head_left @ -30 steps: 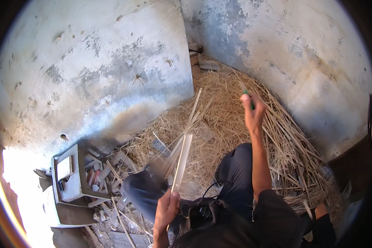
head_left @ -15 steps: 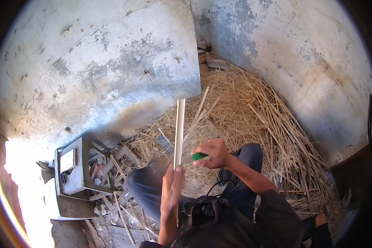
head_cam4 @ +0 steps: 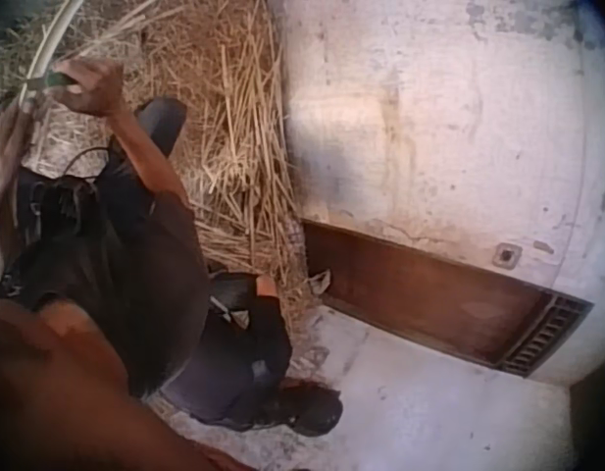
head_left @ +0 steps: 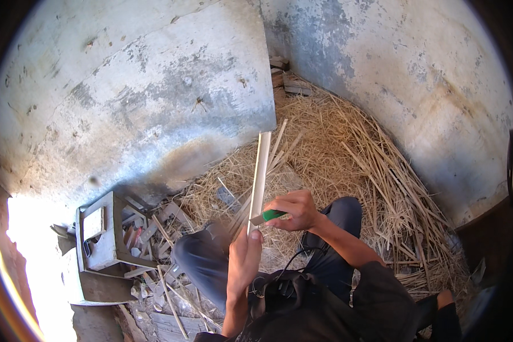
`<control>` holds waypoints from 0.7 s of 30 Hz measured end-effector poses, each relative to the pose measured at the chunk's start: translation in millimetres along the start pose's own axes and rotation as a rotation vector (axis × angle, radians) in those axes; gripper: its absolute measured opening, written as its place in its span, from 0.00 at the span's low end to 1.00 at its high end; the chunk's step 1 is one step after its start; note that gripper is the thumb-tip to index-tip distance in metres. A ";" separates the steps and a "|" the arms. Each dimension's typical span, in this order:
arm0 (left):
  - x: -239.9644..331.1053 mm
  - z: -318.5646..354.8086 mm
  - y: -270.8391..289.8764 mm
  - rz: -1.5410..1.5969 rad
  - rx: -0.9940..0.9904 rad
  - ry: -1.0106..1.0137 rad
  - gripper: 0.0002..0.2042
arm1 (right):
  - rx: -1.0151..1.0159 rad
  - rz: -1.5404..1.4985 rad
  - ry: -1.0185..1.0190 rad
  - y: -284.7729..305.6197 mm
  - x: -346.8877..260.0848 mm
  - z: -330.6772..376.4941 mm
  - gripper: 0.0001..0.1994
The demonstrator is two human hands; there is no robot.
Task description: The person sits on the floor and uses a green utility knife to shave thin strips from a long piece of bamboo. They hold the bamboo vertically and repeatedly scrape the blade along its length to remove the outer layer, creating a pile of shavings on the floor.
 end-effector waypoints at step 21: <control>-6.6 10.0 -0.8 0.155 -0.026 0.031 0.16 | 0.104 0.225 0.102 7.4 -3.5 0.2 0.23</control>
Point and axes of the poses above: each hand's wrist, its own z-axis away from the middle knuckle, its own y-axis out of the back of the hand, x = y × z, the point moved 2 cm from there along -z, towards the middle knuckle, and after that the axes turned 10 degrees about -y, right-handed, at the moved point
